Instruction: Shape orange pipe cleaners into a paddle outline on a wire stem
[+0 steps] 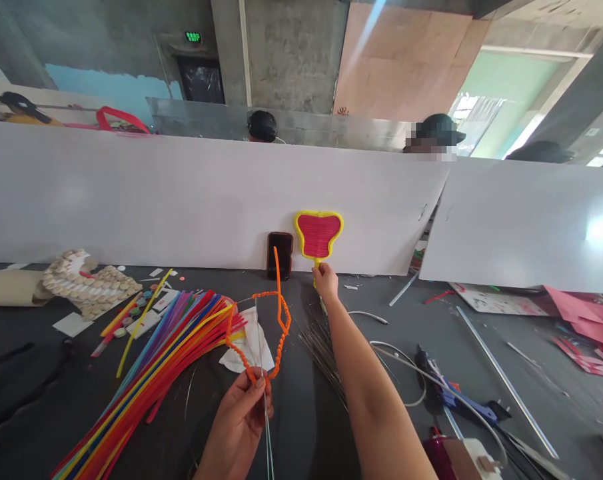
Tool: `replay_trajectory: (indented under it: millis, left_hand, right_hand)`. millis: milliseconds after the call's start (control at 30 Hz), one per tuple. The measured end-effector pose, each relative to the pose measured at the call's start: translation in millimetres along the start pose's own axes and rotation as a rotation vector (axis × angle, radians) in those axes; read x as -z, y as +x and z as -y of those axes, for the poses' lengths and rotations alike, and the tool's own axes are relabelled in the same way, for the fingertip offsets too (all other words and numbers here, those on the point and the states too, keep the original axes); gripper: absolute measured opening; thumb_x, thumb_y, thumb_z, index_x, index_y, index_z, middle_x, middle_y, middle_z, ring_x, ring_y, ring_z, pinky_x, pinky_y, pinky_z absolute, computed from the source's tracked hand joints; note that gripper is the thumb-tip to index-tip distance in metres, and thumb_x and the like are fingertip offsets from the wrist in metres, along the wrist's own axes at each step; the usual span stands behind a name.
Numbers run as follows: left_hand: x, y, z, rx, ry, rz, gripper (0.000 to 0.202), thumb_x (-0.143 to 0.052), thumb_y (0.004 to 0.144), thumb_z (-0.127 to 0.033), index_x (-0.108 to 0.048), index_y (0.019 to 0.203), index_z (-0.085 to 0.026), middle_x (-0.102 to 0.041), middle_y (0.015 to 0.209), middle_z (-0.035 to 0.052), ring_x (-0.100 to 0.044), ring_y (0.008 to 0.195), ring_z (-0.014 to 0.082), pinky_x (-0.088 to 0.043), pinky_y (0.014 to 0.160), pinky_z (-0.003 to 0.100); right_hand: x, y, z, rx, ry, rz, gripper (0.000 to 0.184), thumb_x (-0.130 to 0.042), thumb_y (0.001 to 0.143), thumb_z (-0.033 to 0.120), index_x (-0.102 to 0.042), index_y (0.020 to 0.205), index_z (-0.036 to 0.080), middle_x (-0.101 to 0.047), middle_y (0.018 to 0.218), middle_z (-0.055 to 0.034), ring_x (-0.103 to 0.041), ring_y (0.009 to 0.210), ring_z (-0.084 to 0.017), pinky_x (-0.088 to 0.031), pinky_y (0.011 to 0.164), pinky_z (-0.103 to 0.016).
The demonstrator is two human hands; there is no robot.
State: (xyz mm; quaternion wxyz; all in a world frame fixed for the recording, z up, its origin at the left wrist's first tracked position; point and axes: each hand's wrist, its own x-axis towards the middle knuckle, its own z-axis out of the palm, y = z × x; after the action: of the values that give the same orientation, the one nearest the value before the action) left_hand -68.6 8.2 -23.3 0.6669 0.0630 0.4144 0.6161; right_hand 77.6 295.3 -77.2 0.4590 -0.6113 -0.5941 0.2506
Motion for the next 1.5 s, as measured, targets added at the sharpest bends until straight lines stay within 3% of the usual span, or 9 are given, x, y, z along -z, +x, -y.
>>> replay_trajectory:
  millis: [267,400,600,700,833,967,1067,1233,1500]
  left_hand:
    - [-1.0,0,-1,0.006,0.015,0.004,0.031,-0.080,0.059,-0.027,-0.057,0.077,-0.017,-0.054,0.067,-0.0029,-0.048,0.057,0.0067,-0.040,0.051,0.018]
    - [0.7,2,0,-0.046,0.055,0.014,0.028,-0.078,0.062,-0.029,-0.057,0.076,-0.017,-0.054,0.067,-0.0033,-0.046,0.055,0.0053,-0.037,0.051,0.017]
    - [3.9,6,4,-0.148,0.178,0.050,0.024,-0.074,0.067,-0.030,-0.057,0.077,-0.017,-0.054,0.065,-0.0039,-0.045,0.054,0.0053,-0.037,0.052,0.017]
    - [3.9,6,5,-0.181,0.199,0.092,0.025,-0.075,0.067,-0.030,-0.057,0.079,-0.017,-0.055,0.065,-0.0039,-0.047,0.055,0.0059,-0.038,0.053,0.018]
    - [3.3,5,4,-0.183,0.211,0.158,0.026,-0.075,0.065,-0.029,-0.057,0.078,-0.017,-0.056,0.064,-0.0038,-0.048,0.055,0.0057,-0.038,0.053,0.018]
    - [3.2,3,3,-0.138,0.261,0.250,0.023,-0.074,0.067,-0.026,-0.057,0.079,-0.017,-0.057,0.068,-0.0030,-0.051,0.058,0.0063,-0.040,0.054,0.017]
    - [3.4,1,4,-0.144,0.323,0.302,0.022,-0.072,0.068,-0.026,-0.057,0.081,-0.017,-0.057,0.067,-0.0034,-0.052,0.059,0.0064,-0.042,0.056,0.017]
    - [4.3,3,9,-0.179,0.478,0.327,0.024,-0.074,0.066,-0.029,-0.059,0.081,-0.018,-0.058,0.071,-0.0031,-0.055,0.063,0.0083,-0.045,0.060,0.020]
    - [4.4,13,15,-0.267,0.555,0.251,0.027,-0.076,0.062,-0.031,-0.059,0.078,-0.018,-0.060,0.071,-0.0033,-0.055,0.060,0.0084,-0.045,0.058,0.020]
  right_hand:
    - [-7,2,-9,-0.069,0.059,0.029,0.026,-0.054,0.089,0.033,-0.057,0.107,0.014,-0.060,0.104,-0.0057,-0.061,0.087,-0.018,-0.052,0.075,-0.036]
    - [-7,-3,-5,-0.113,0.152,-0.041,0.034,-0.064,0.077,0.036,-0.058,0.104,0.015,-0.063,0.098,-0.0064,-0.061,0.086,-0.021,-0.049,0.075,-0.036]
    - [8,-24,27,-0.141,0.398,-0.148,0.049,-0.060,0.069,0.042,-0.051,0.111,0.019,-0.057,0.116,-0.0102,-0.054,0.103,-0.023,-0.044,0.079,-0.033]
    - [22,-44,52,-0.158,0.582,-0.012,0.039,-0.060,0.070,0.046,-0.056,0.100,0.022,-0.063,0.097,-0.0040,-0.059,0.083,-0.018,-0.047,0.070,-0.030]
    - [52,-95,76,-0.225,0.782,0.305,0.032,-0.068,0.068,0.046,-0.062,0.086,0.020,-0.065,0.080,-0.0032,-0.061,0.066,-0.014,-0.049,0.063,-0.030]
    - [85,-169,79,-0.288,0.874,0.516,0.033,-0.075,0.066,0.037,-0.065,0.091,0.017,-0.065,0.077,-0.0042,-0.060,0.063,-0.014,-0.050,0.061,-0.029]
    - [94,-216,70,-0.383,1.013,0.625,0.031,-0.073,0.071,0.033,-0.064,0.097,0.022,-0.064,0.088,-0.0026,-0.060,0.068,-0.011,-0.048,0.060,-0.024]
    - [82,-242,51,-0.230,0.956,0.545,0.023,-0.073,0.070,0.037,-0.066,0.083,0.020,-0.057,0.064,0.0039,-0.048,0.052,-0.006,-0.038,0.048,-0.019]
    - [82,-241,50,-0.205,0.915,0.584,0.031,-0.071,0.068,0.043,-0.065,0.086,0.019,-0.061,0.070,0.0011,-0.055,0.057,-0.010,-0.046,0.055,-0.024]
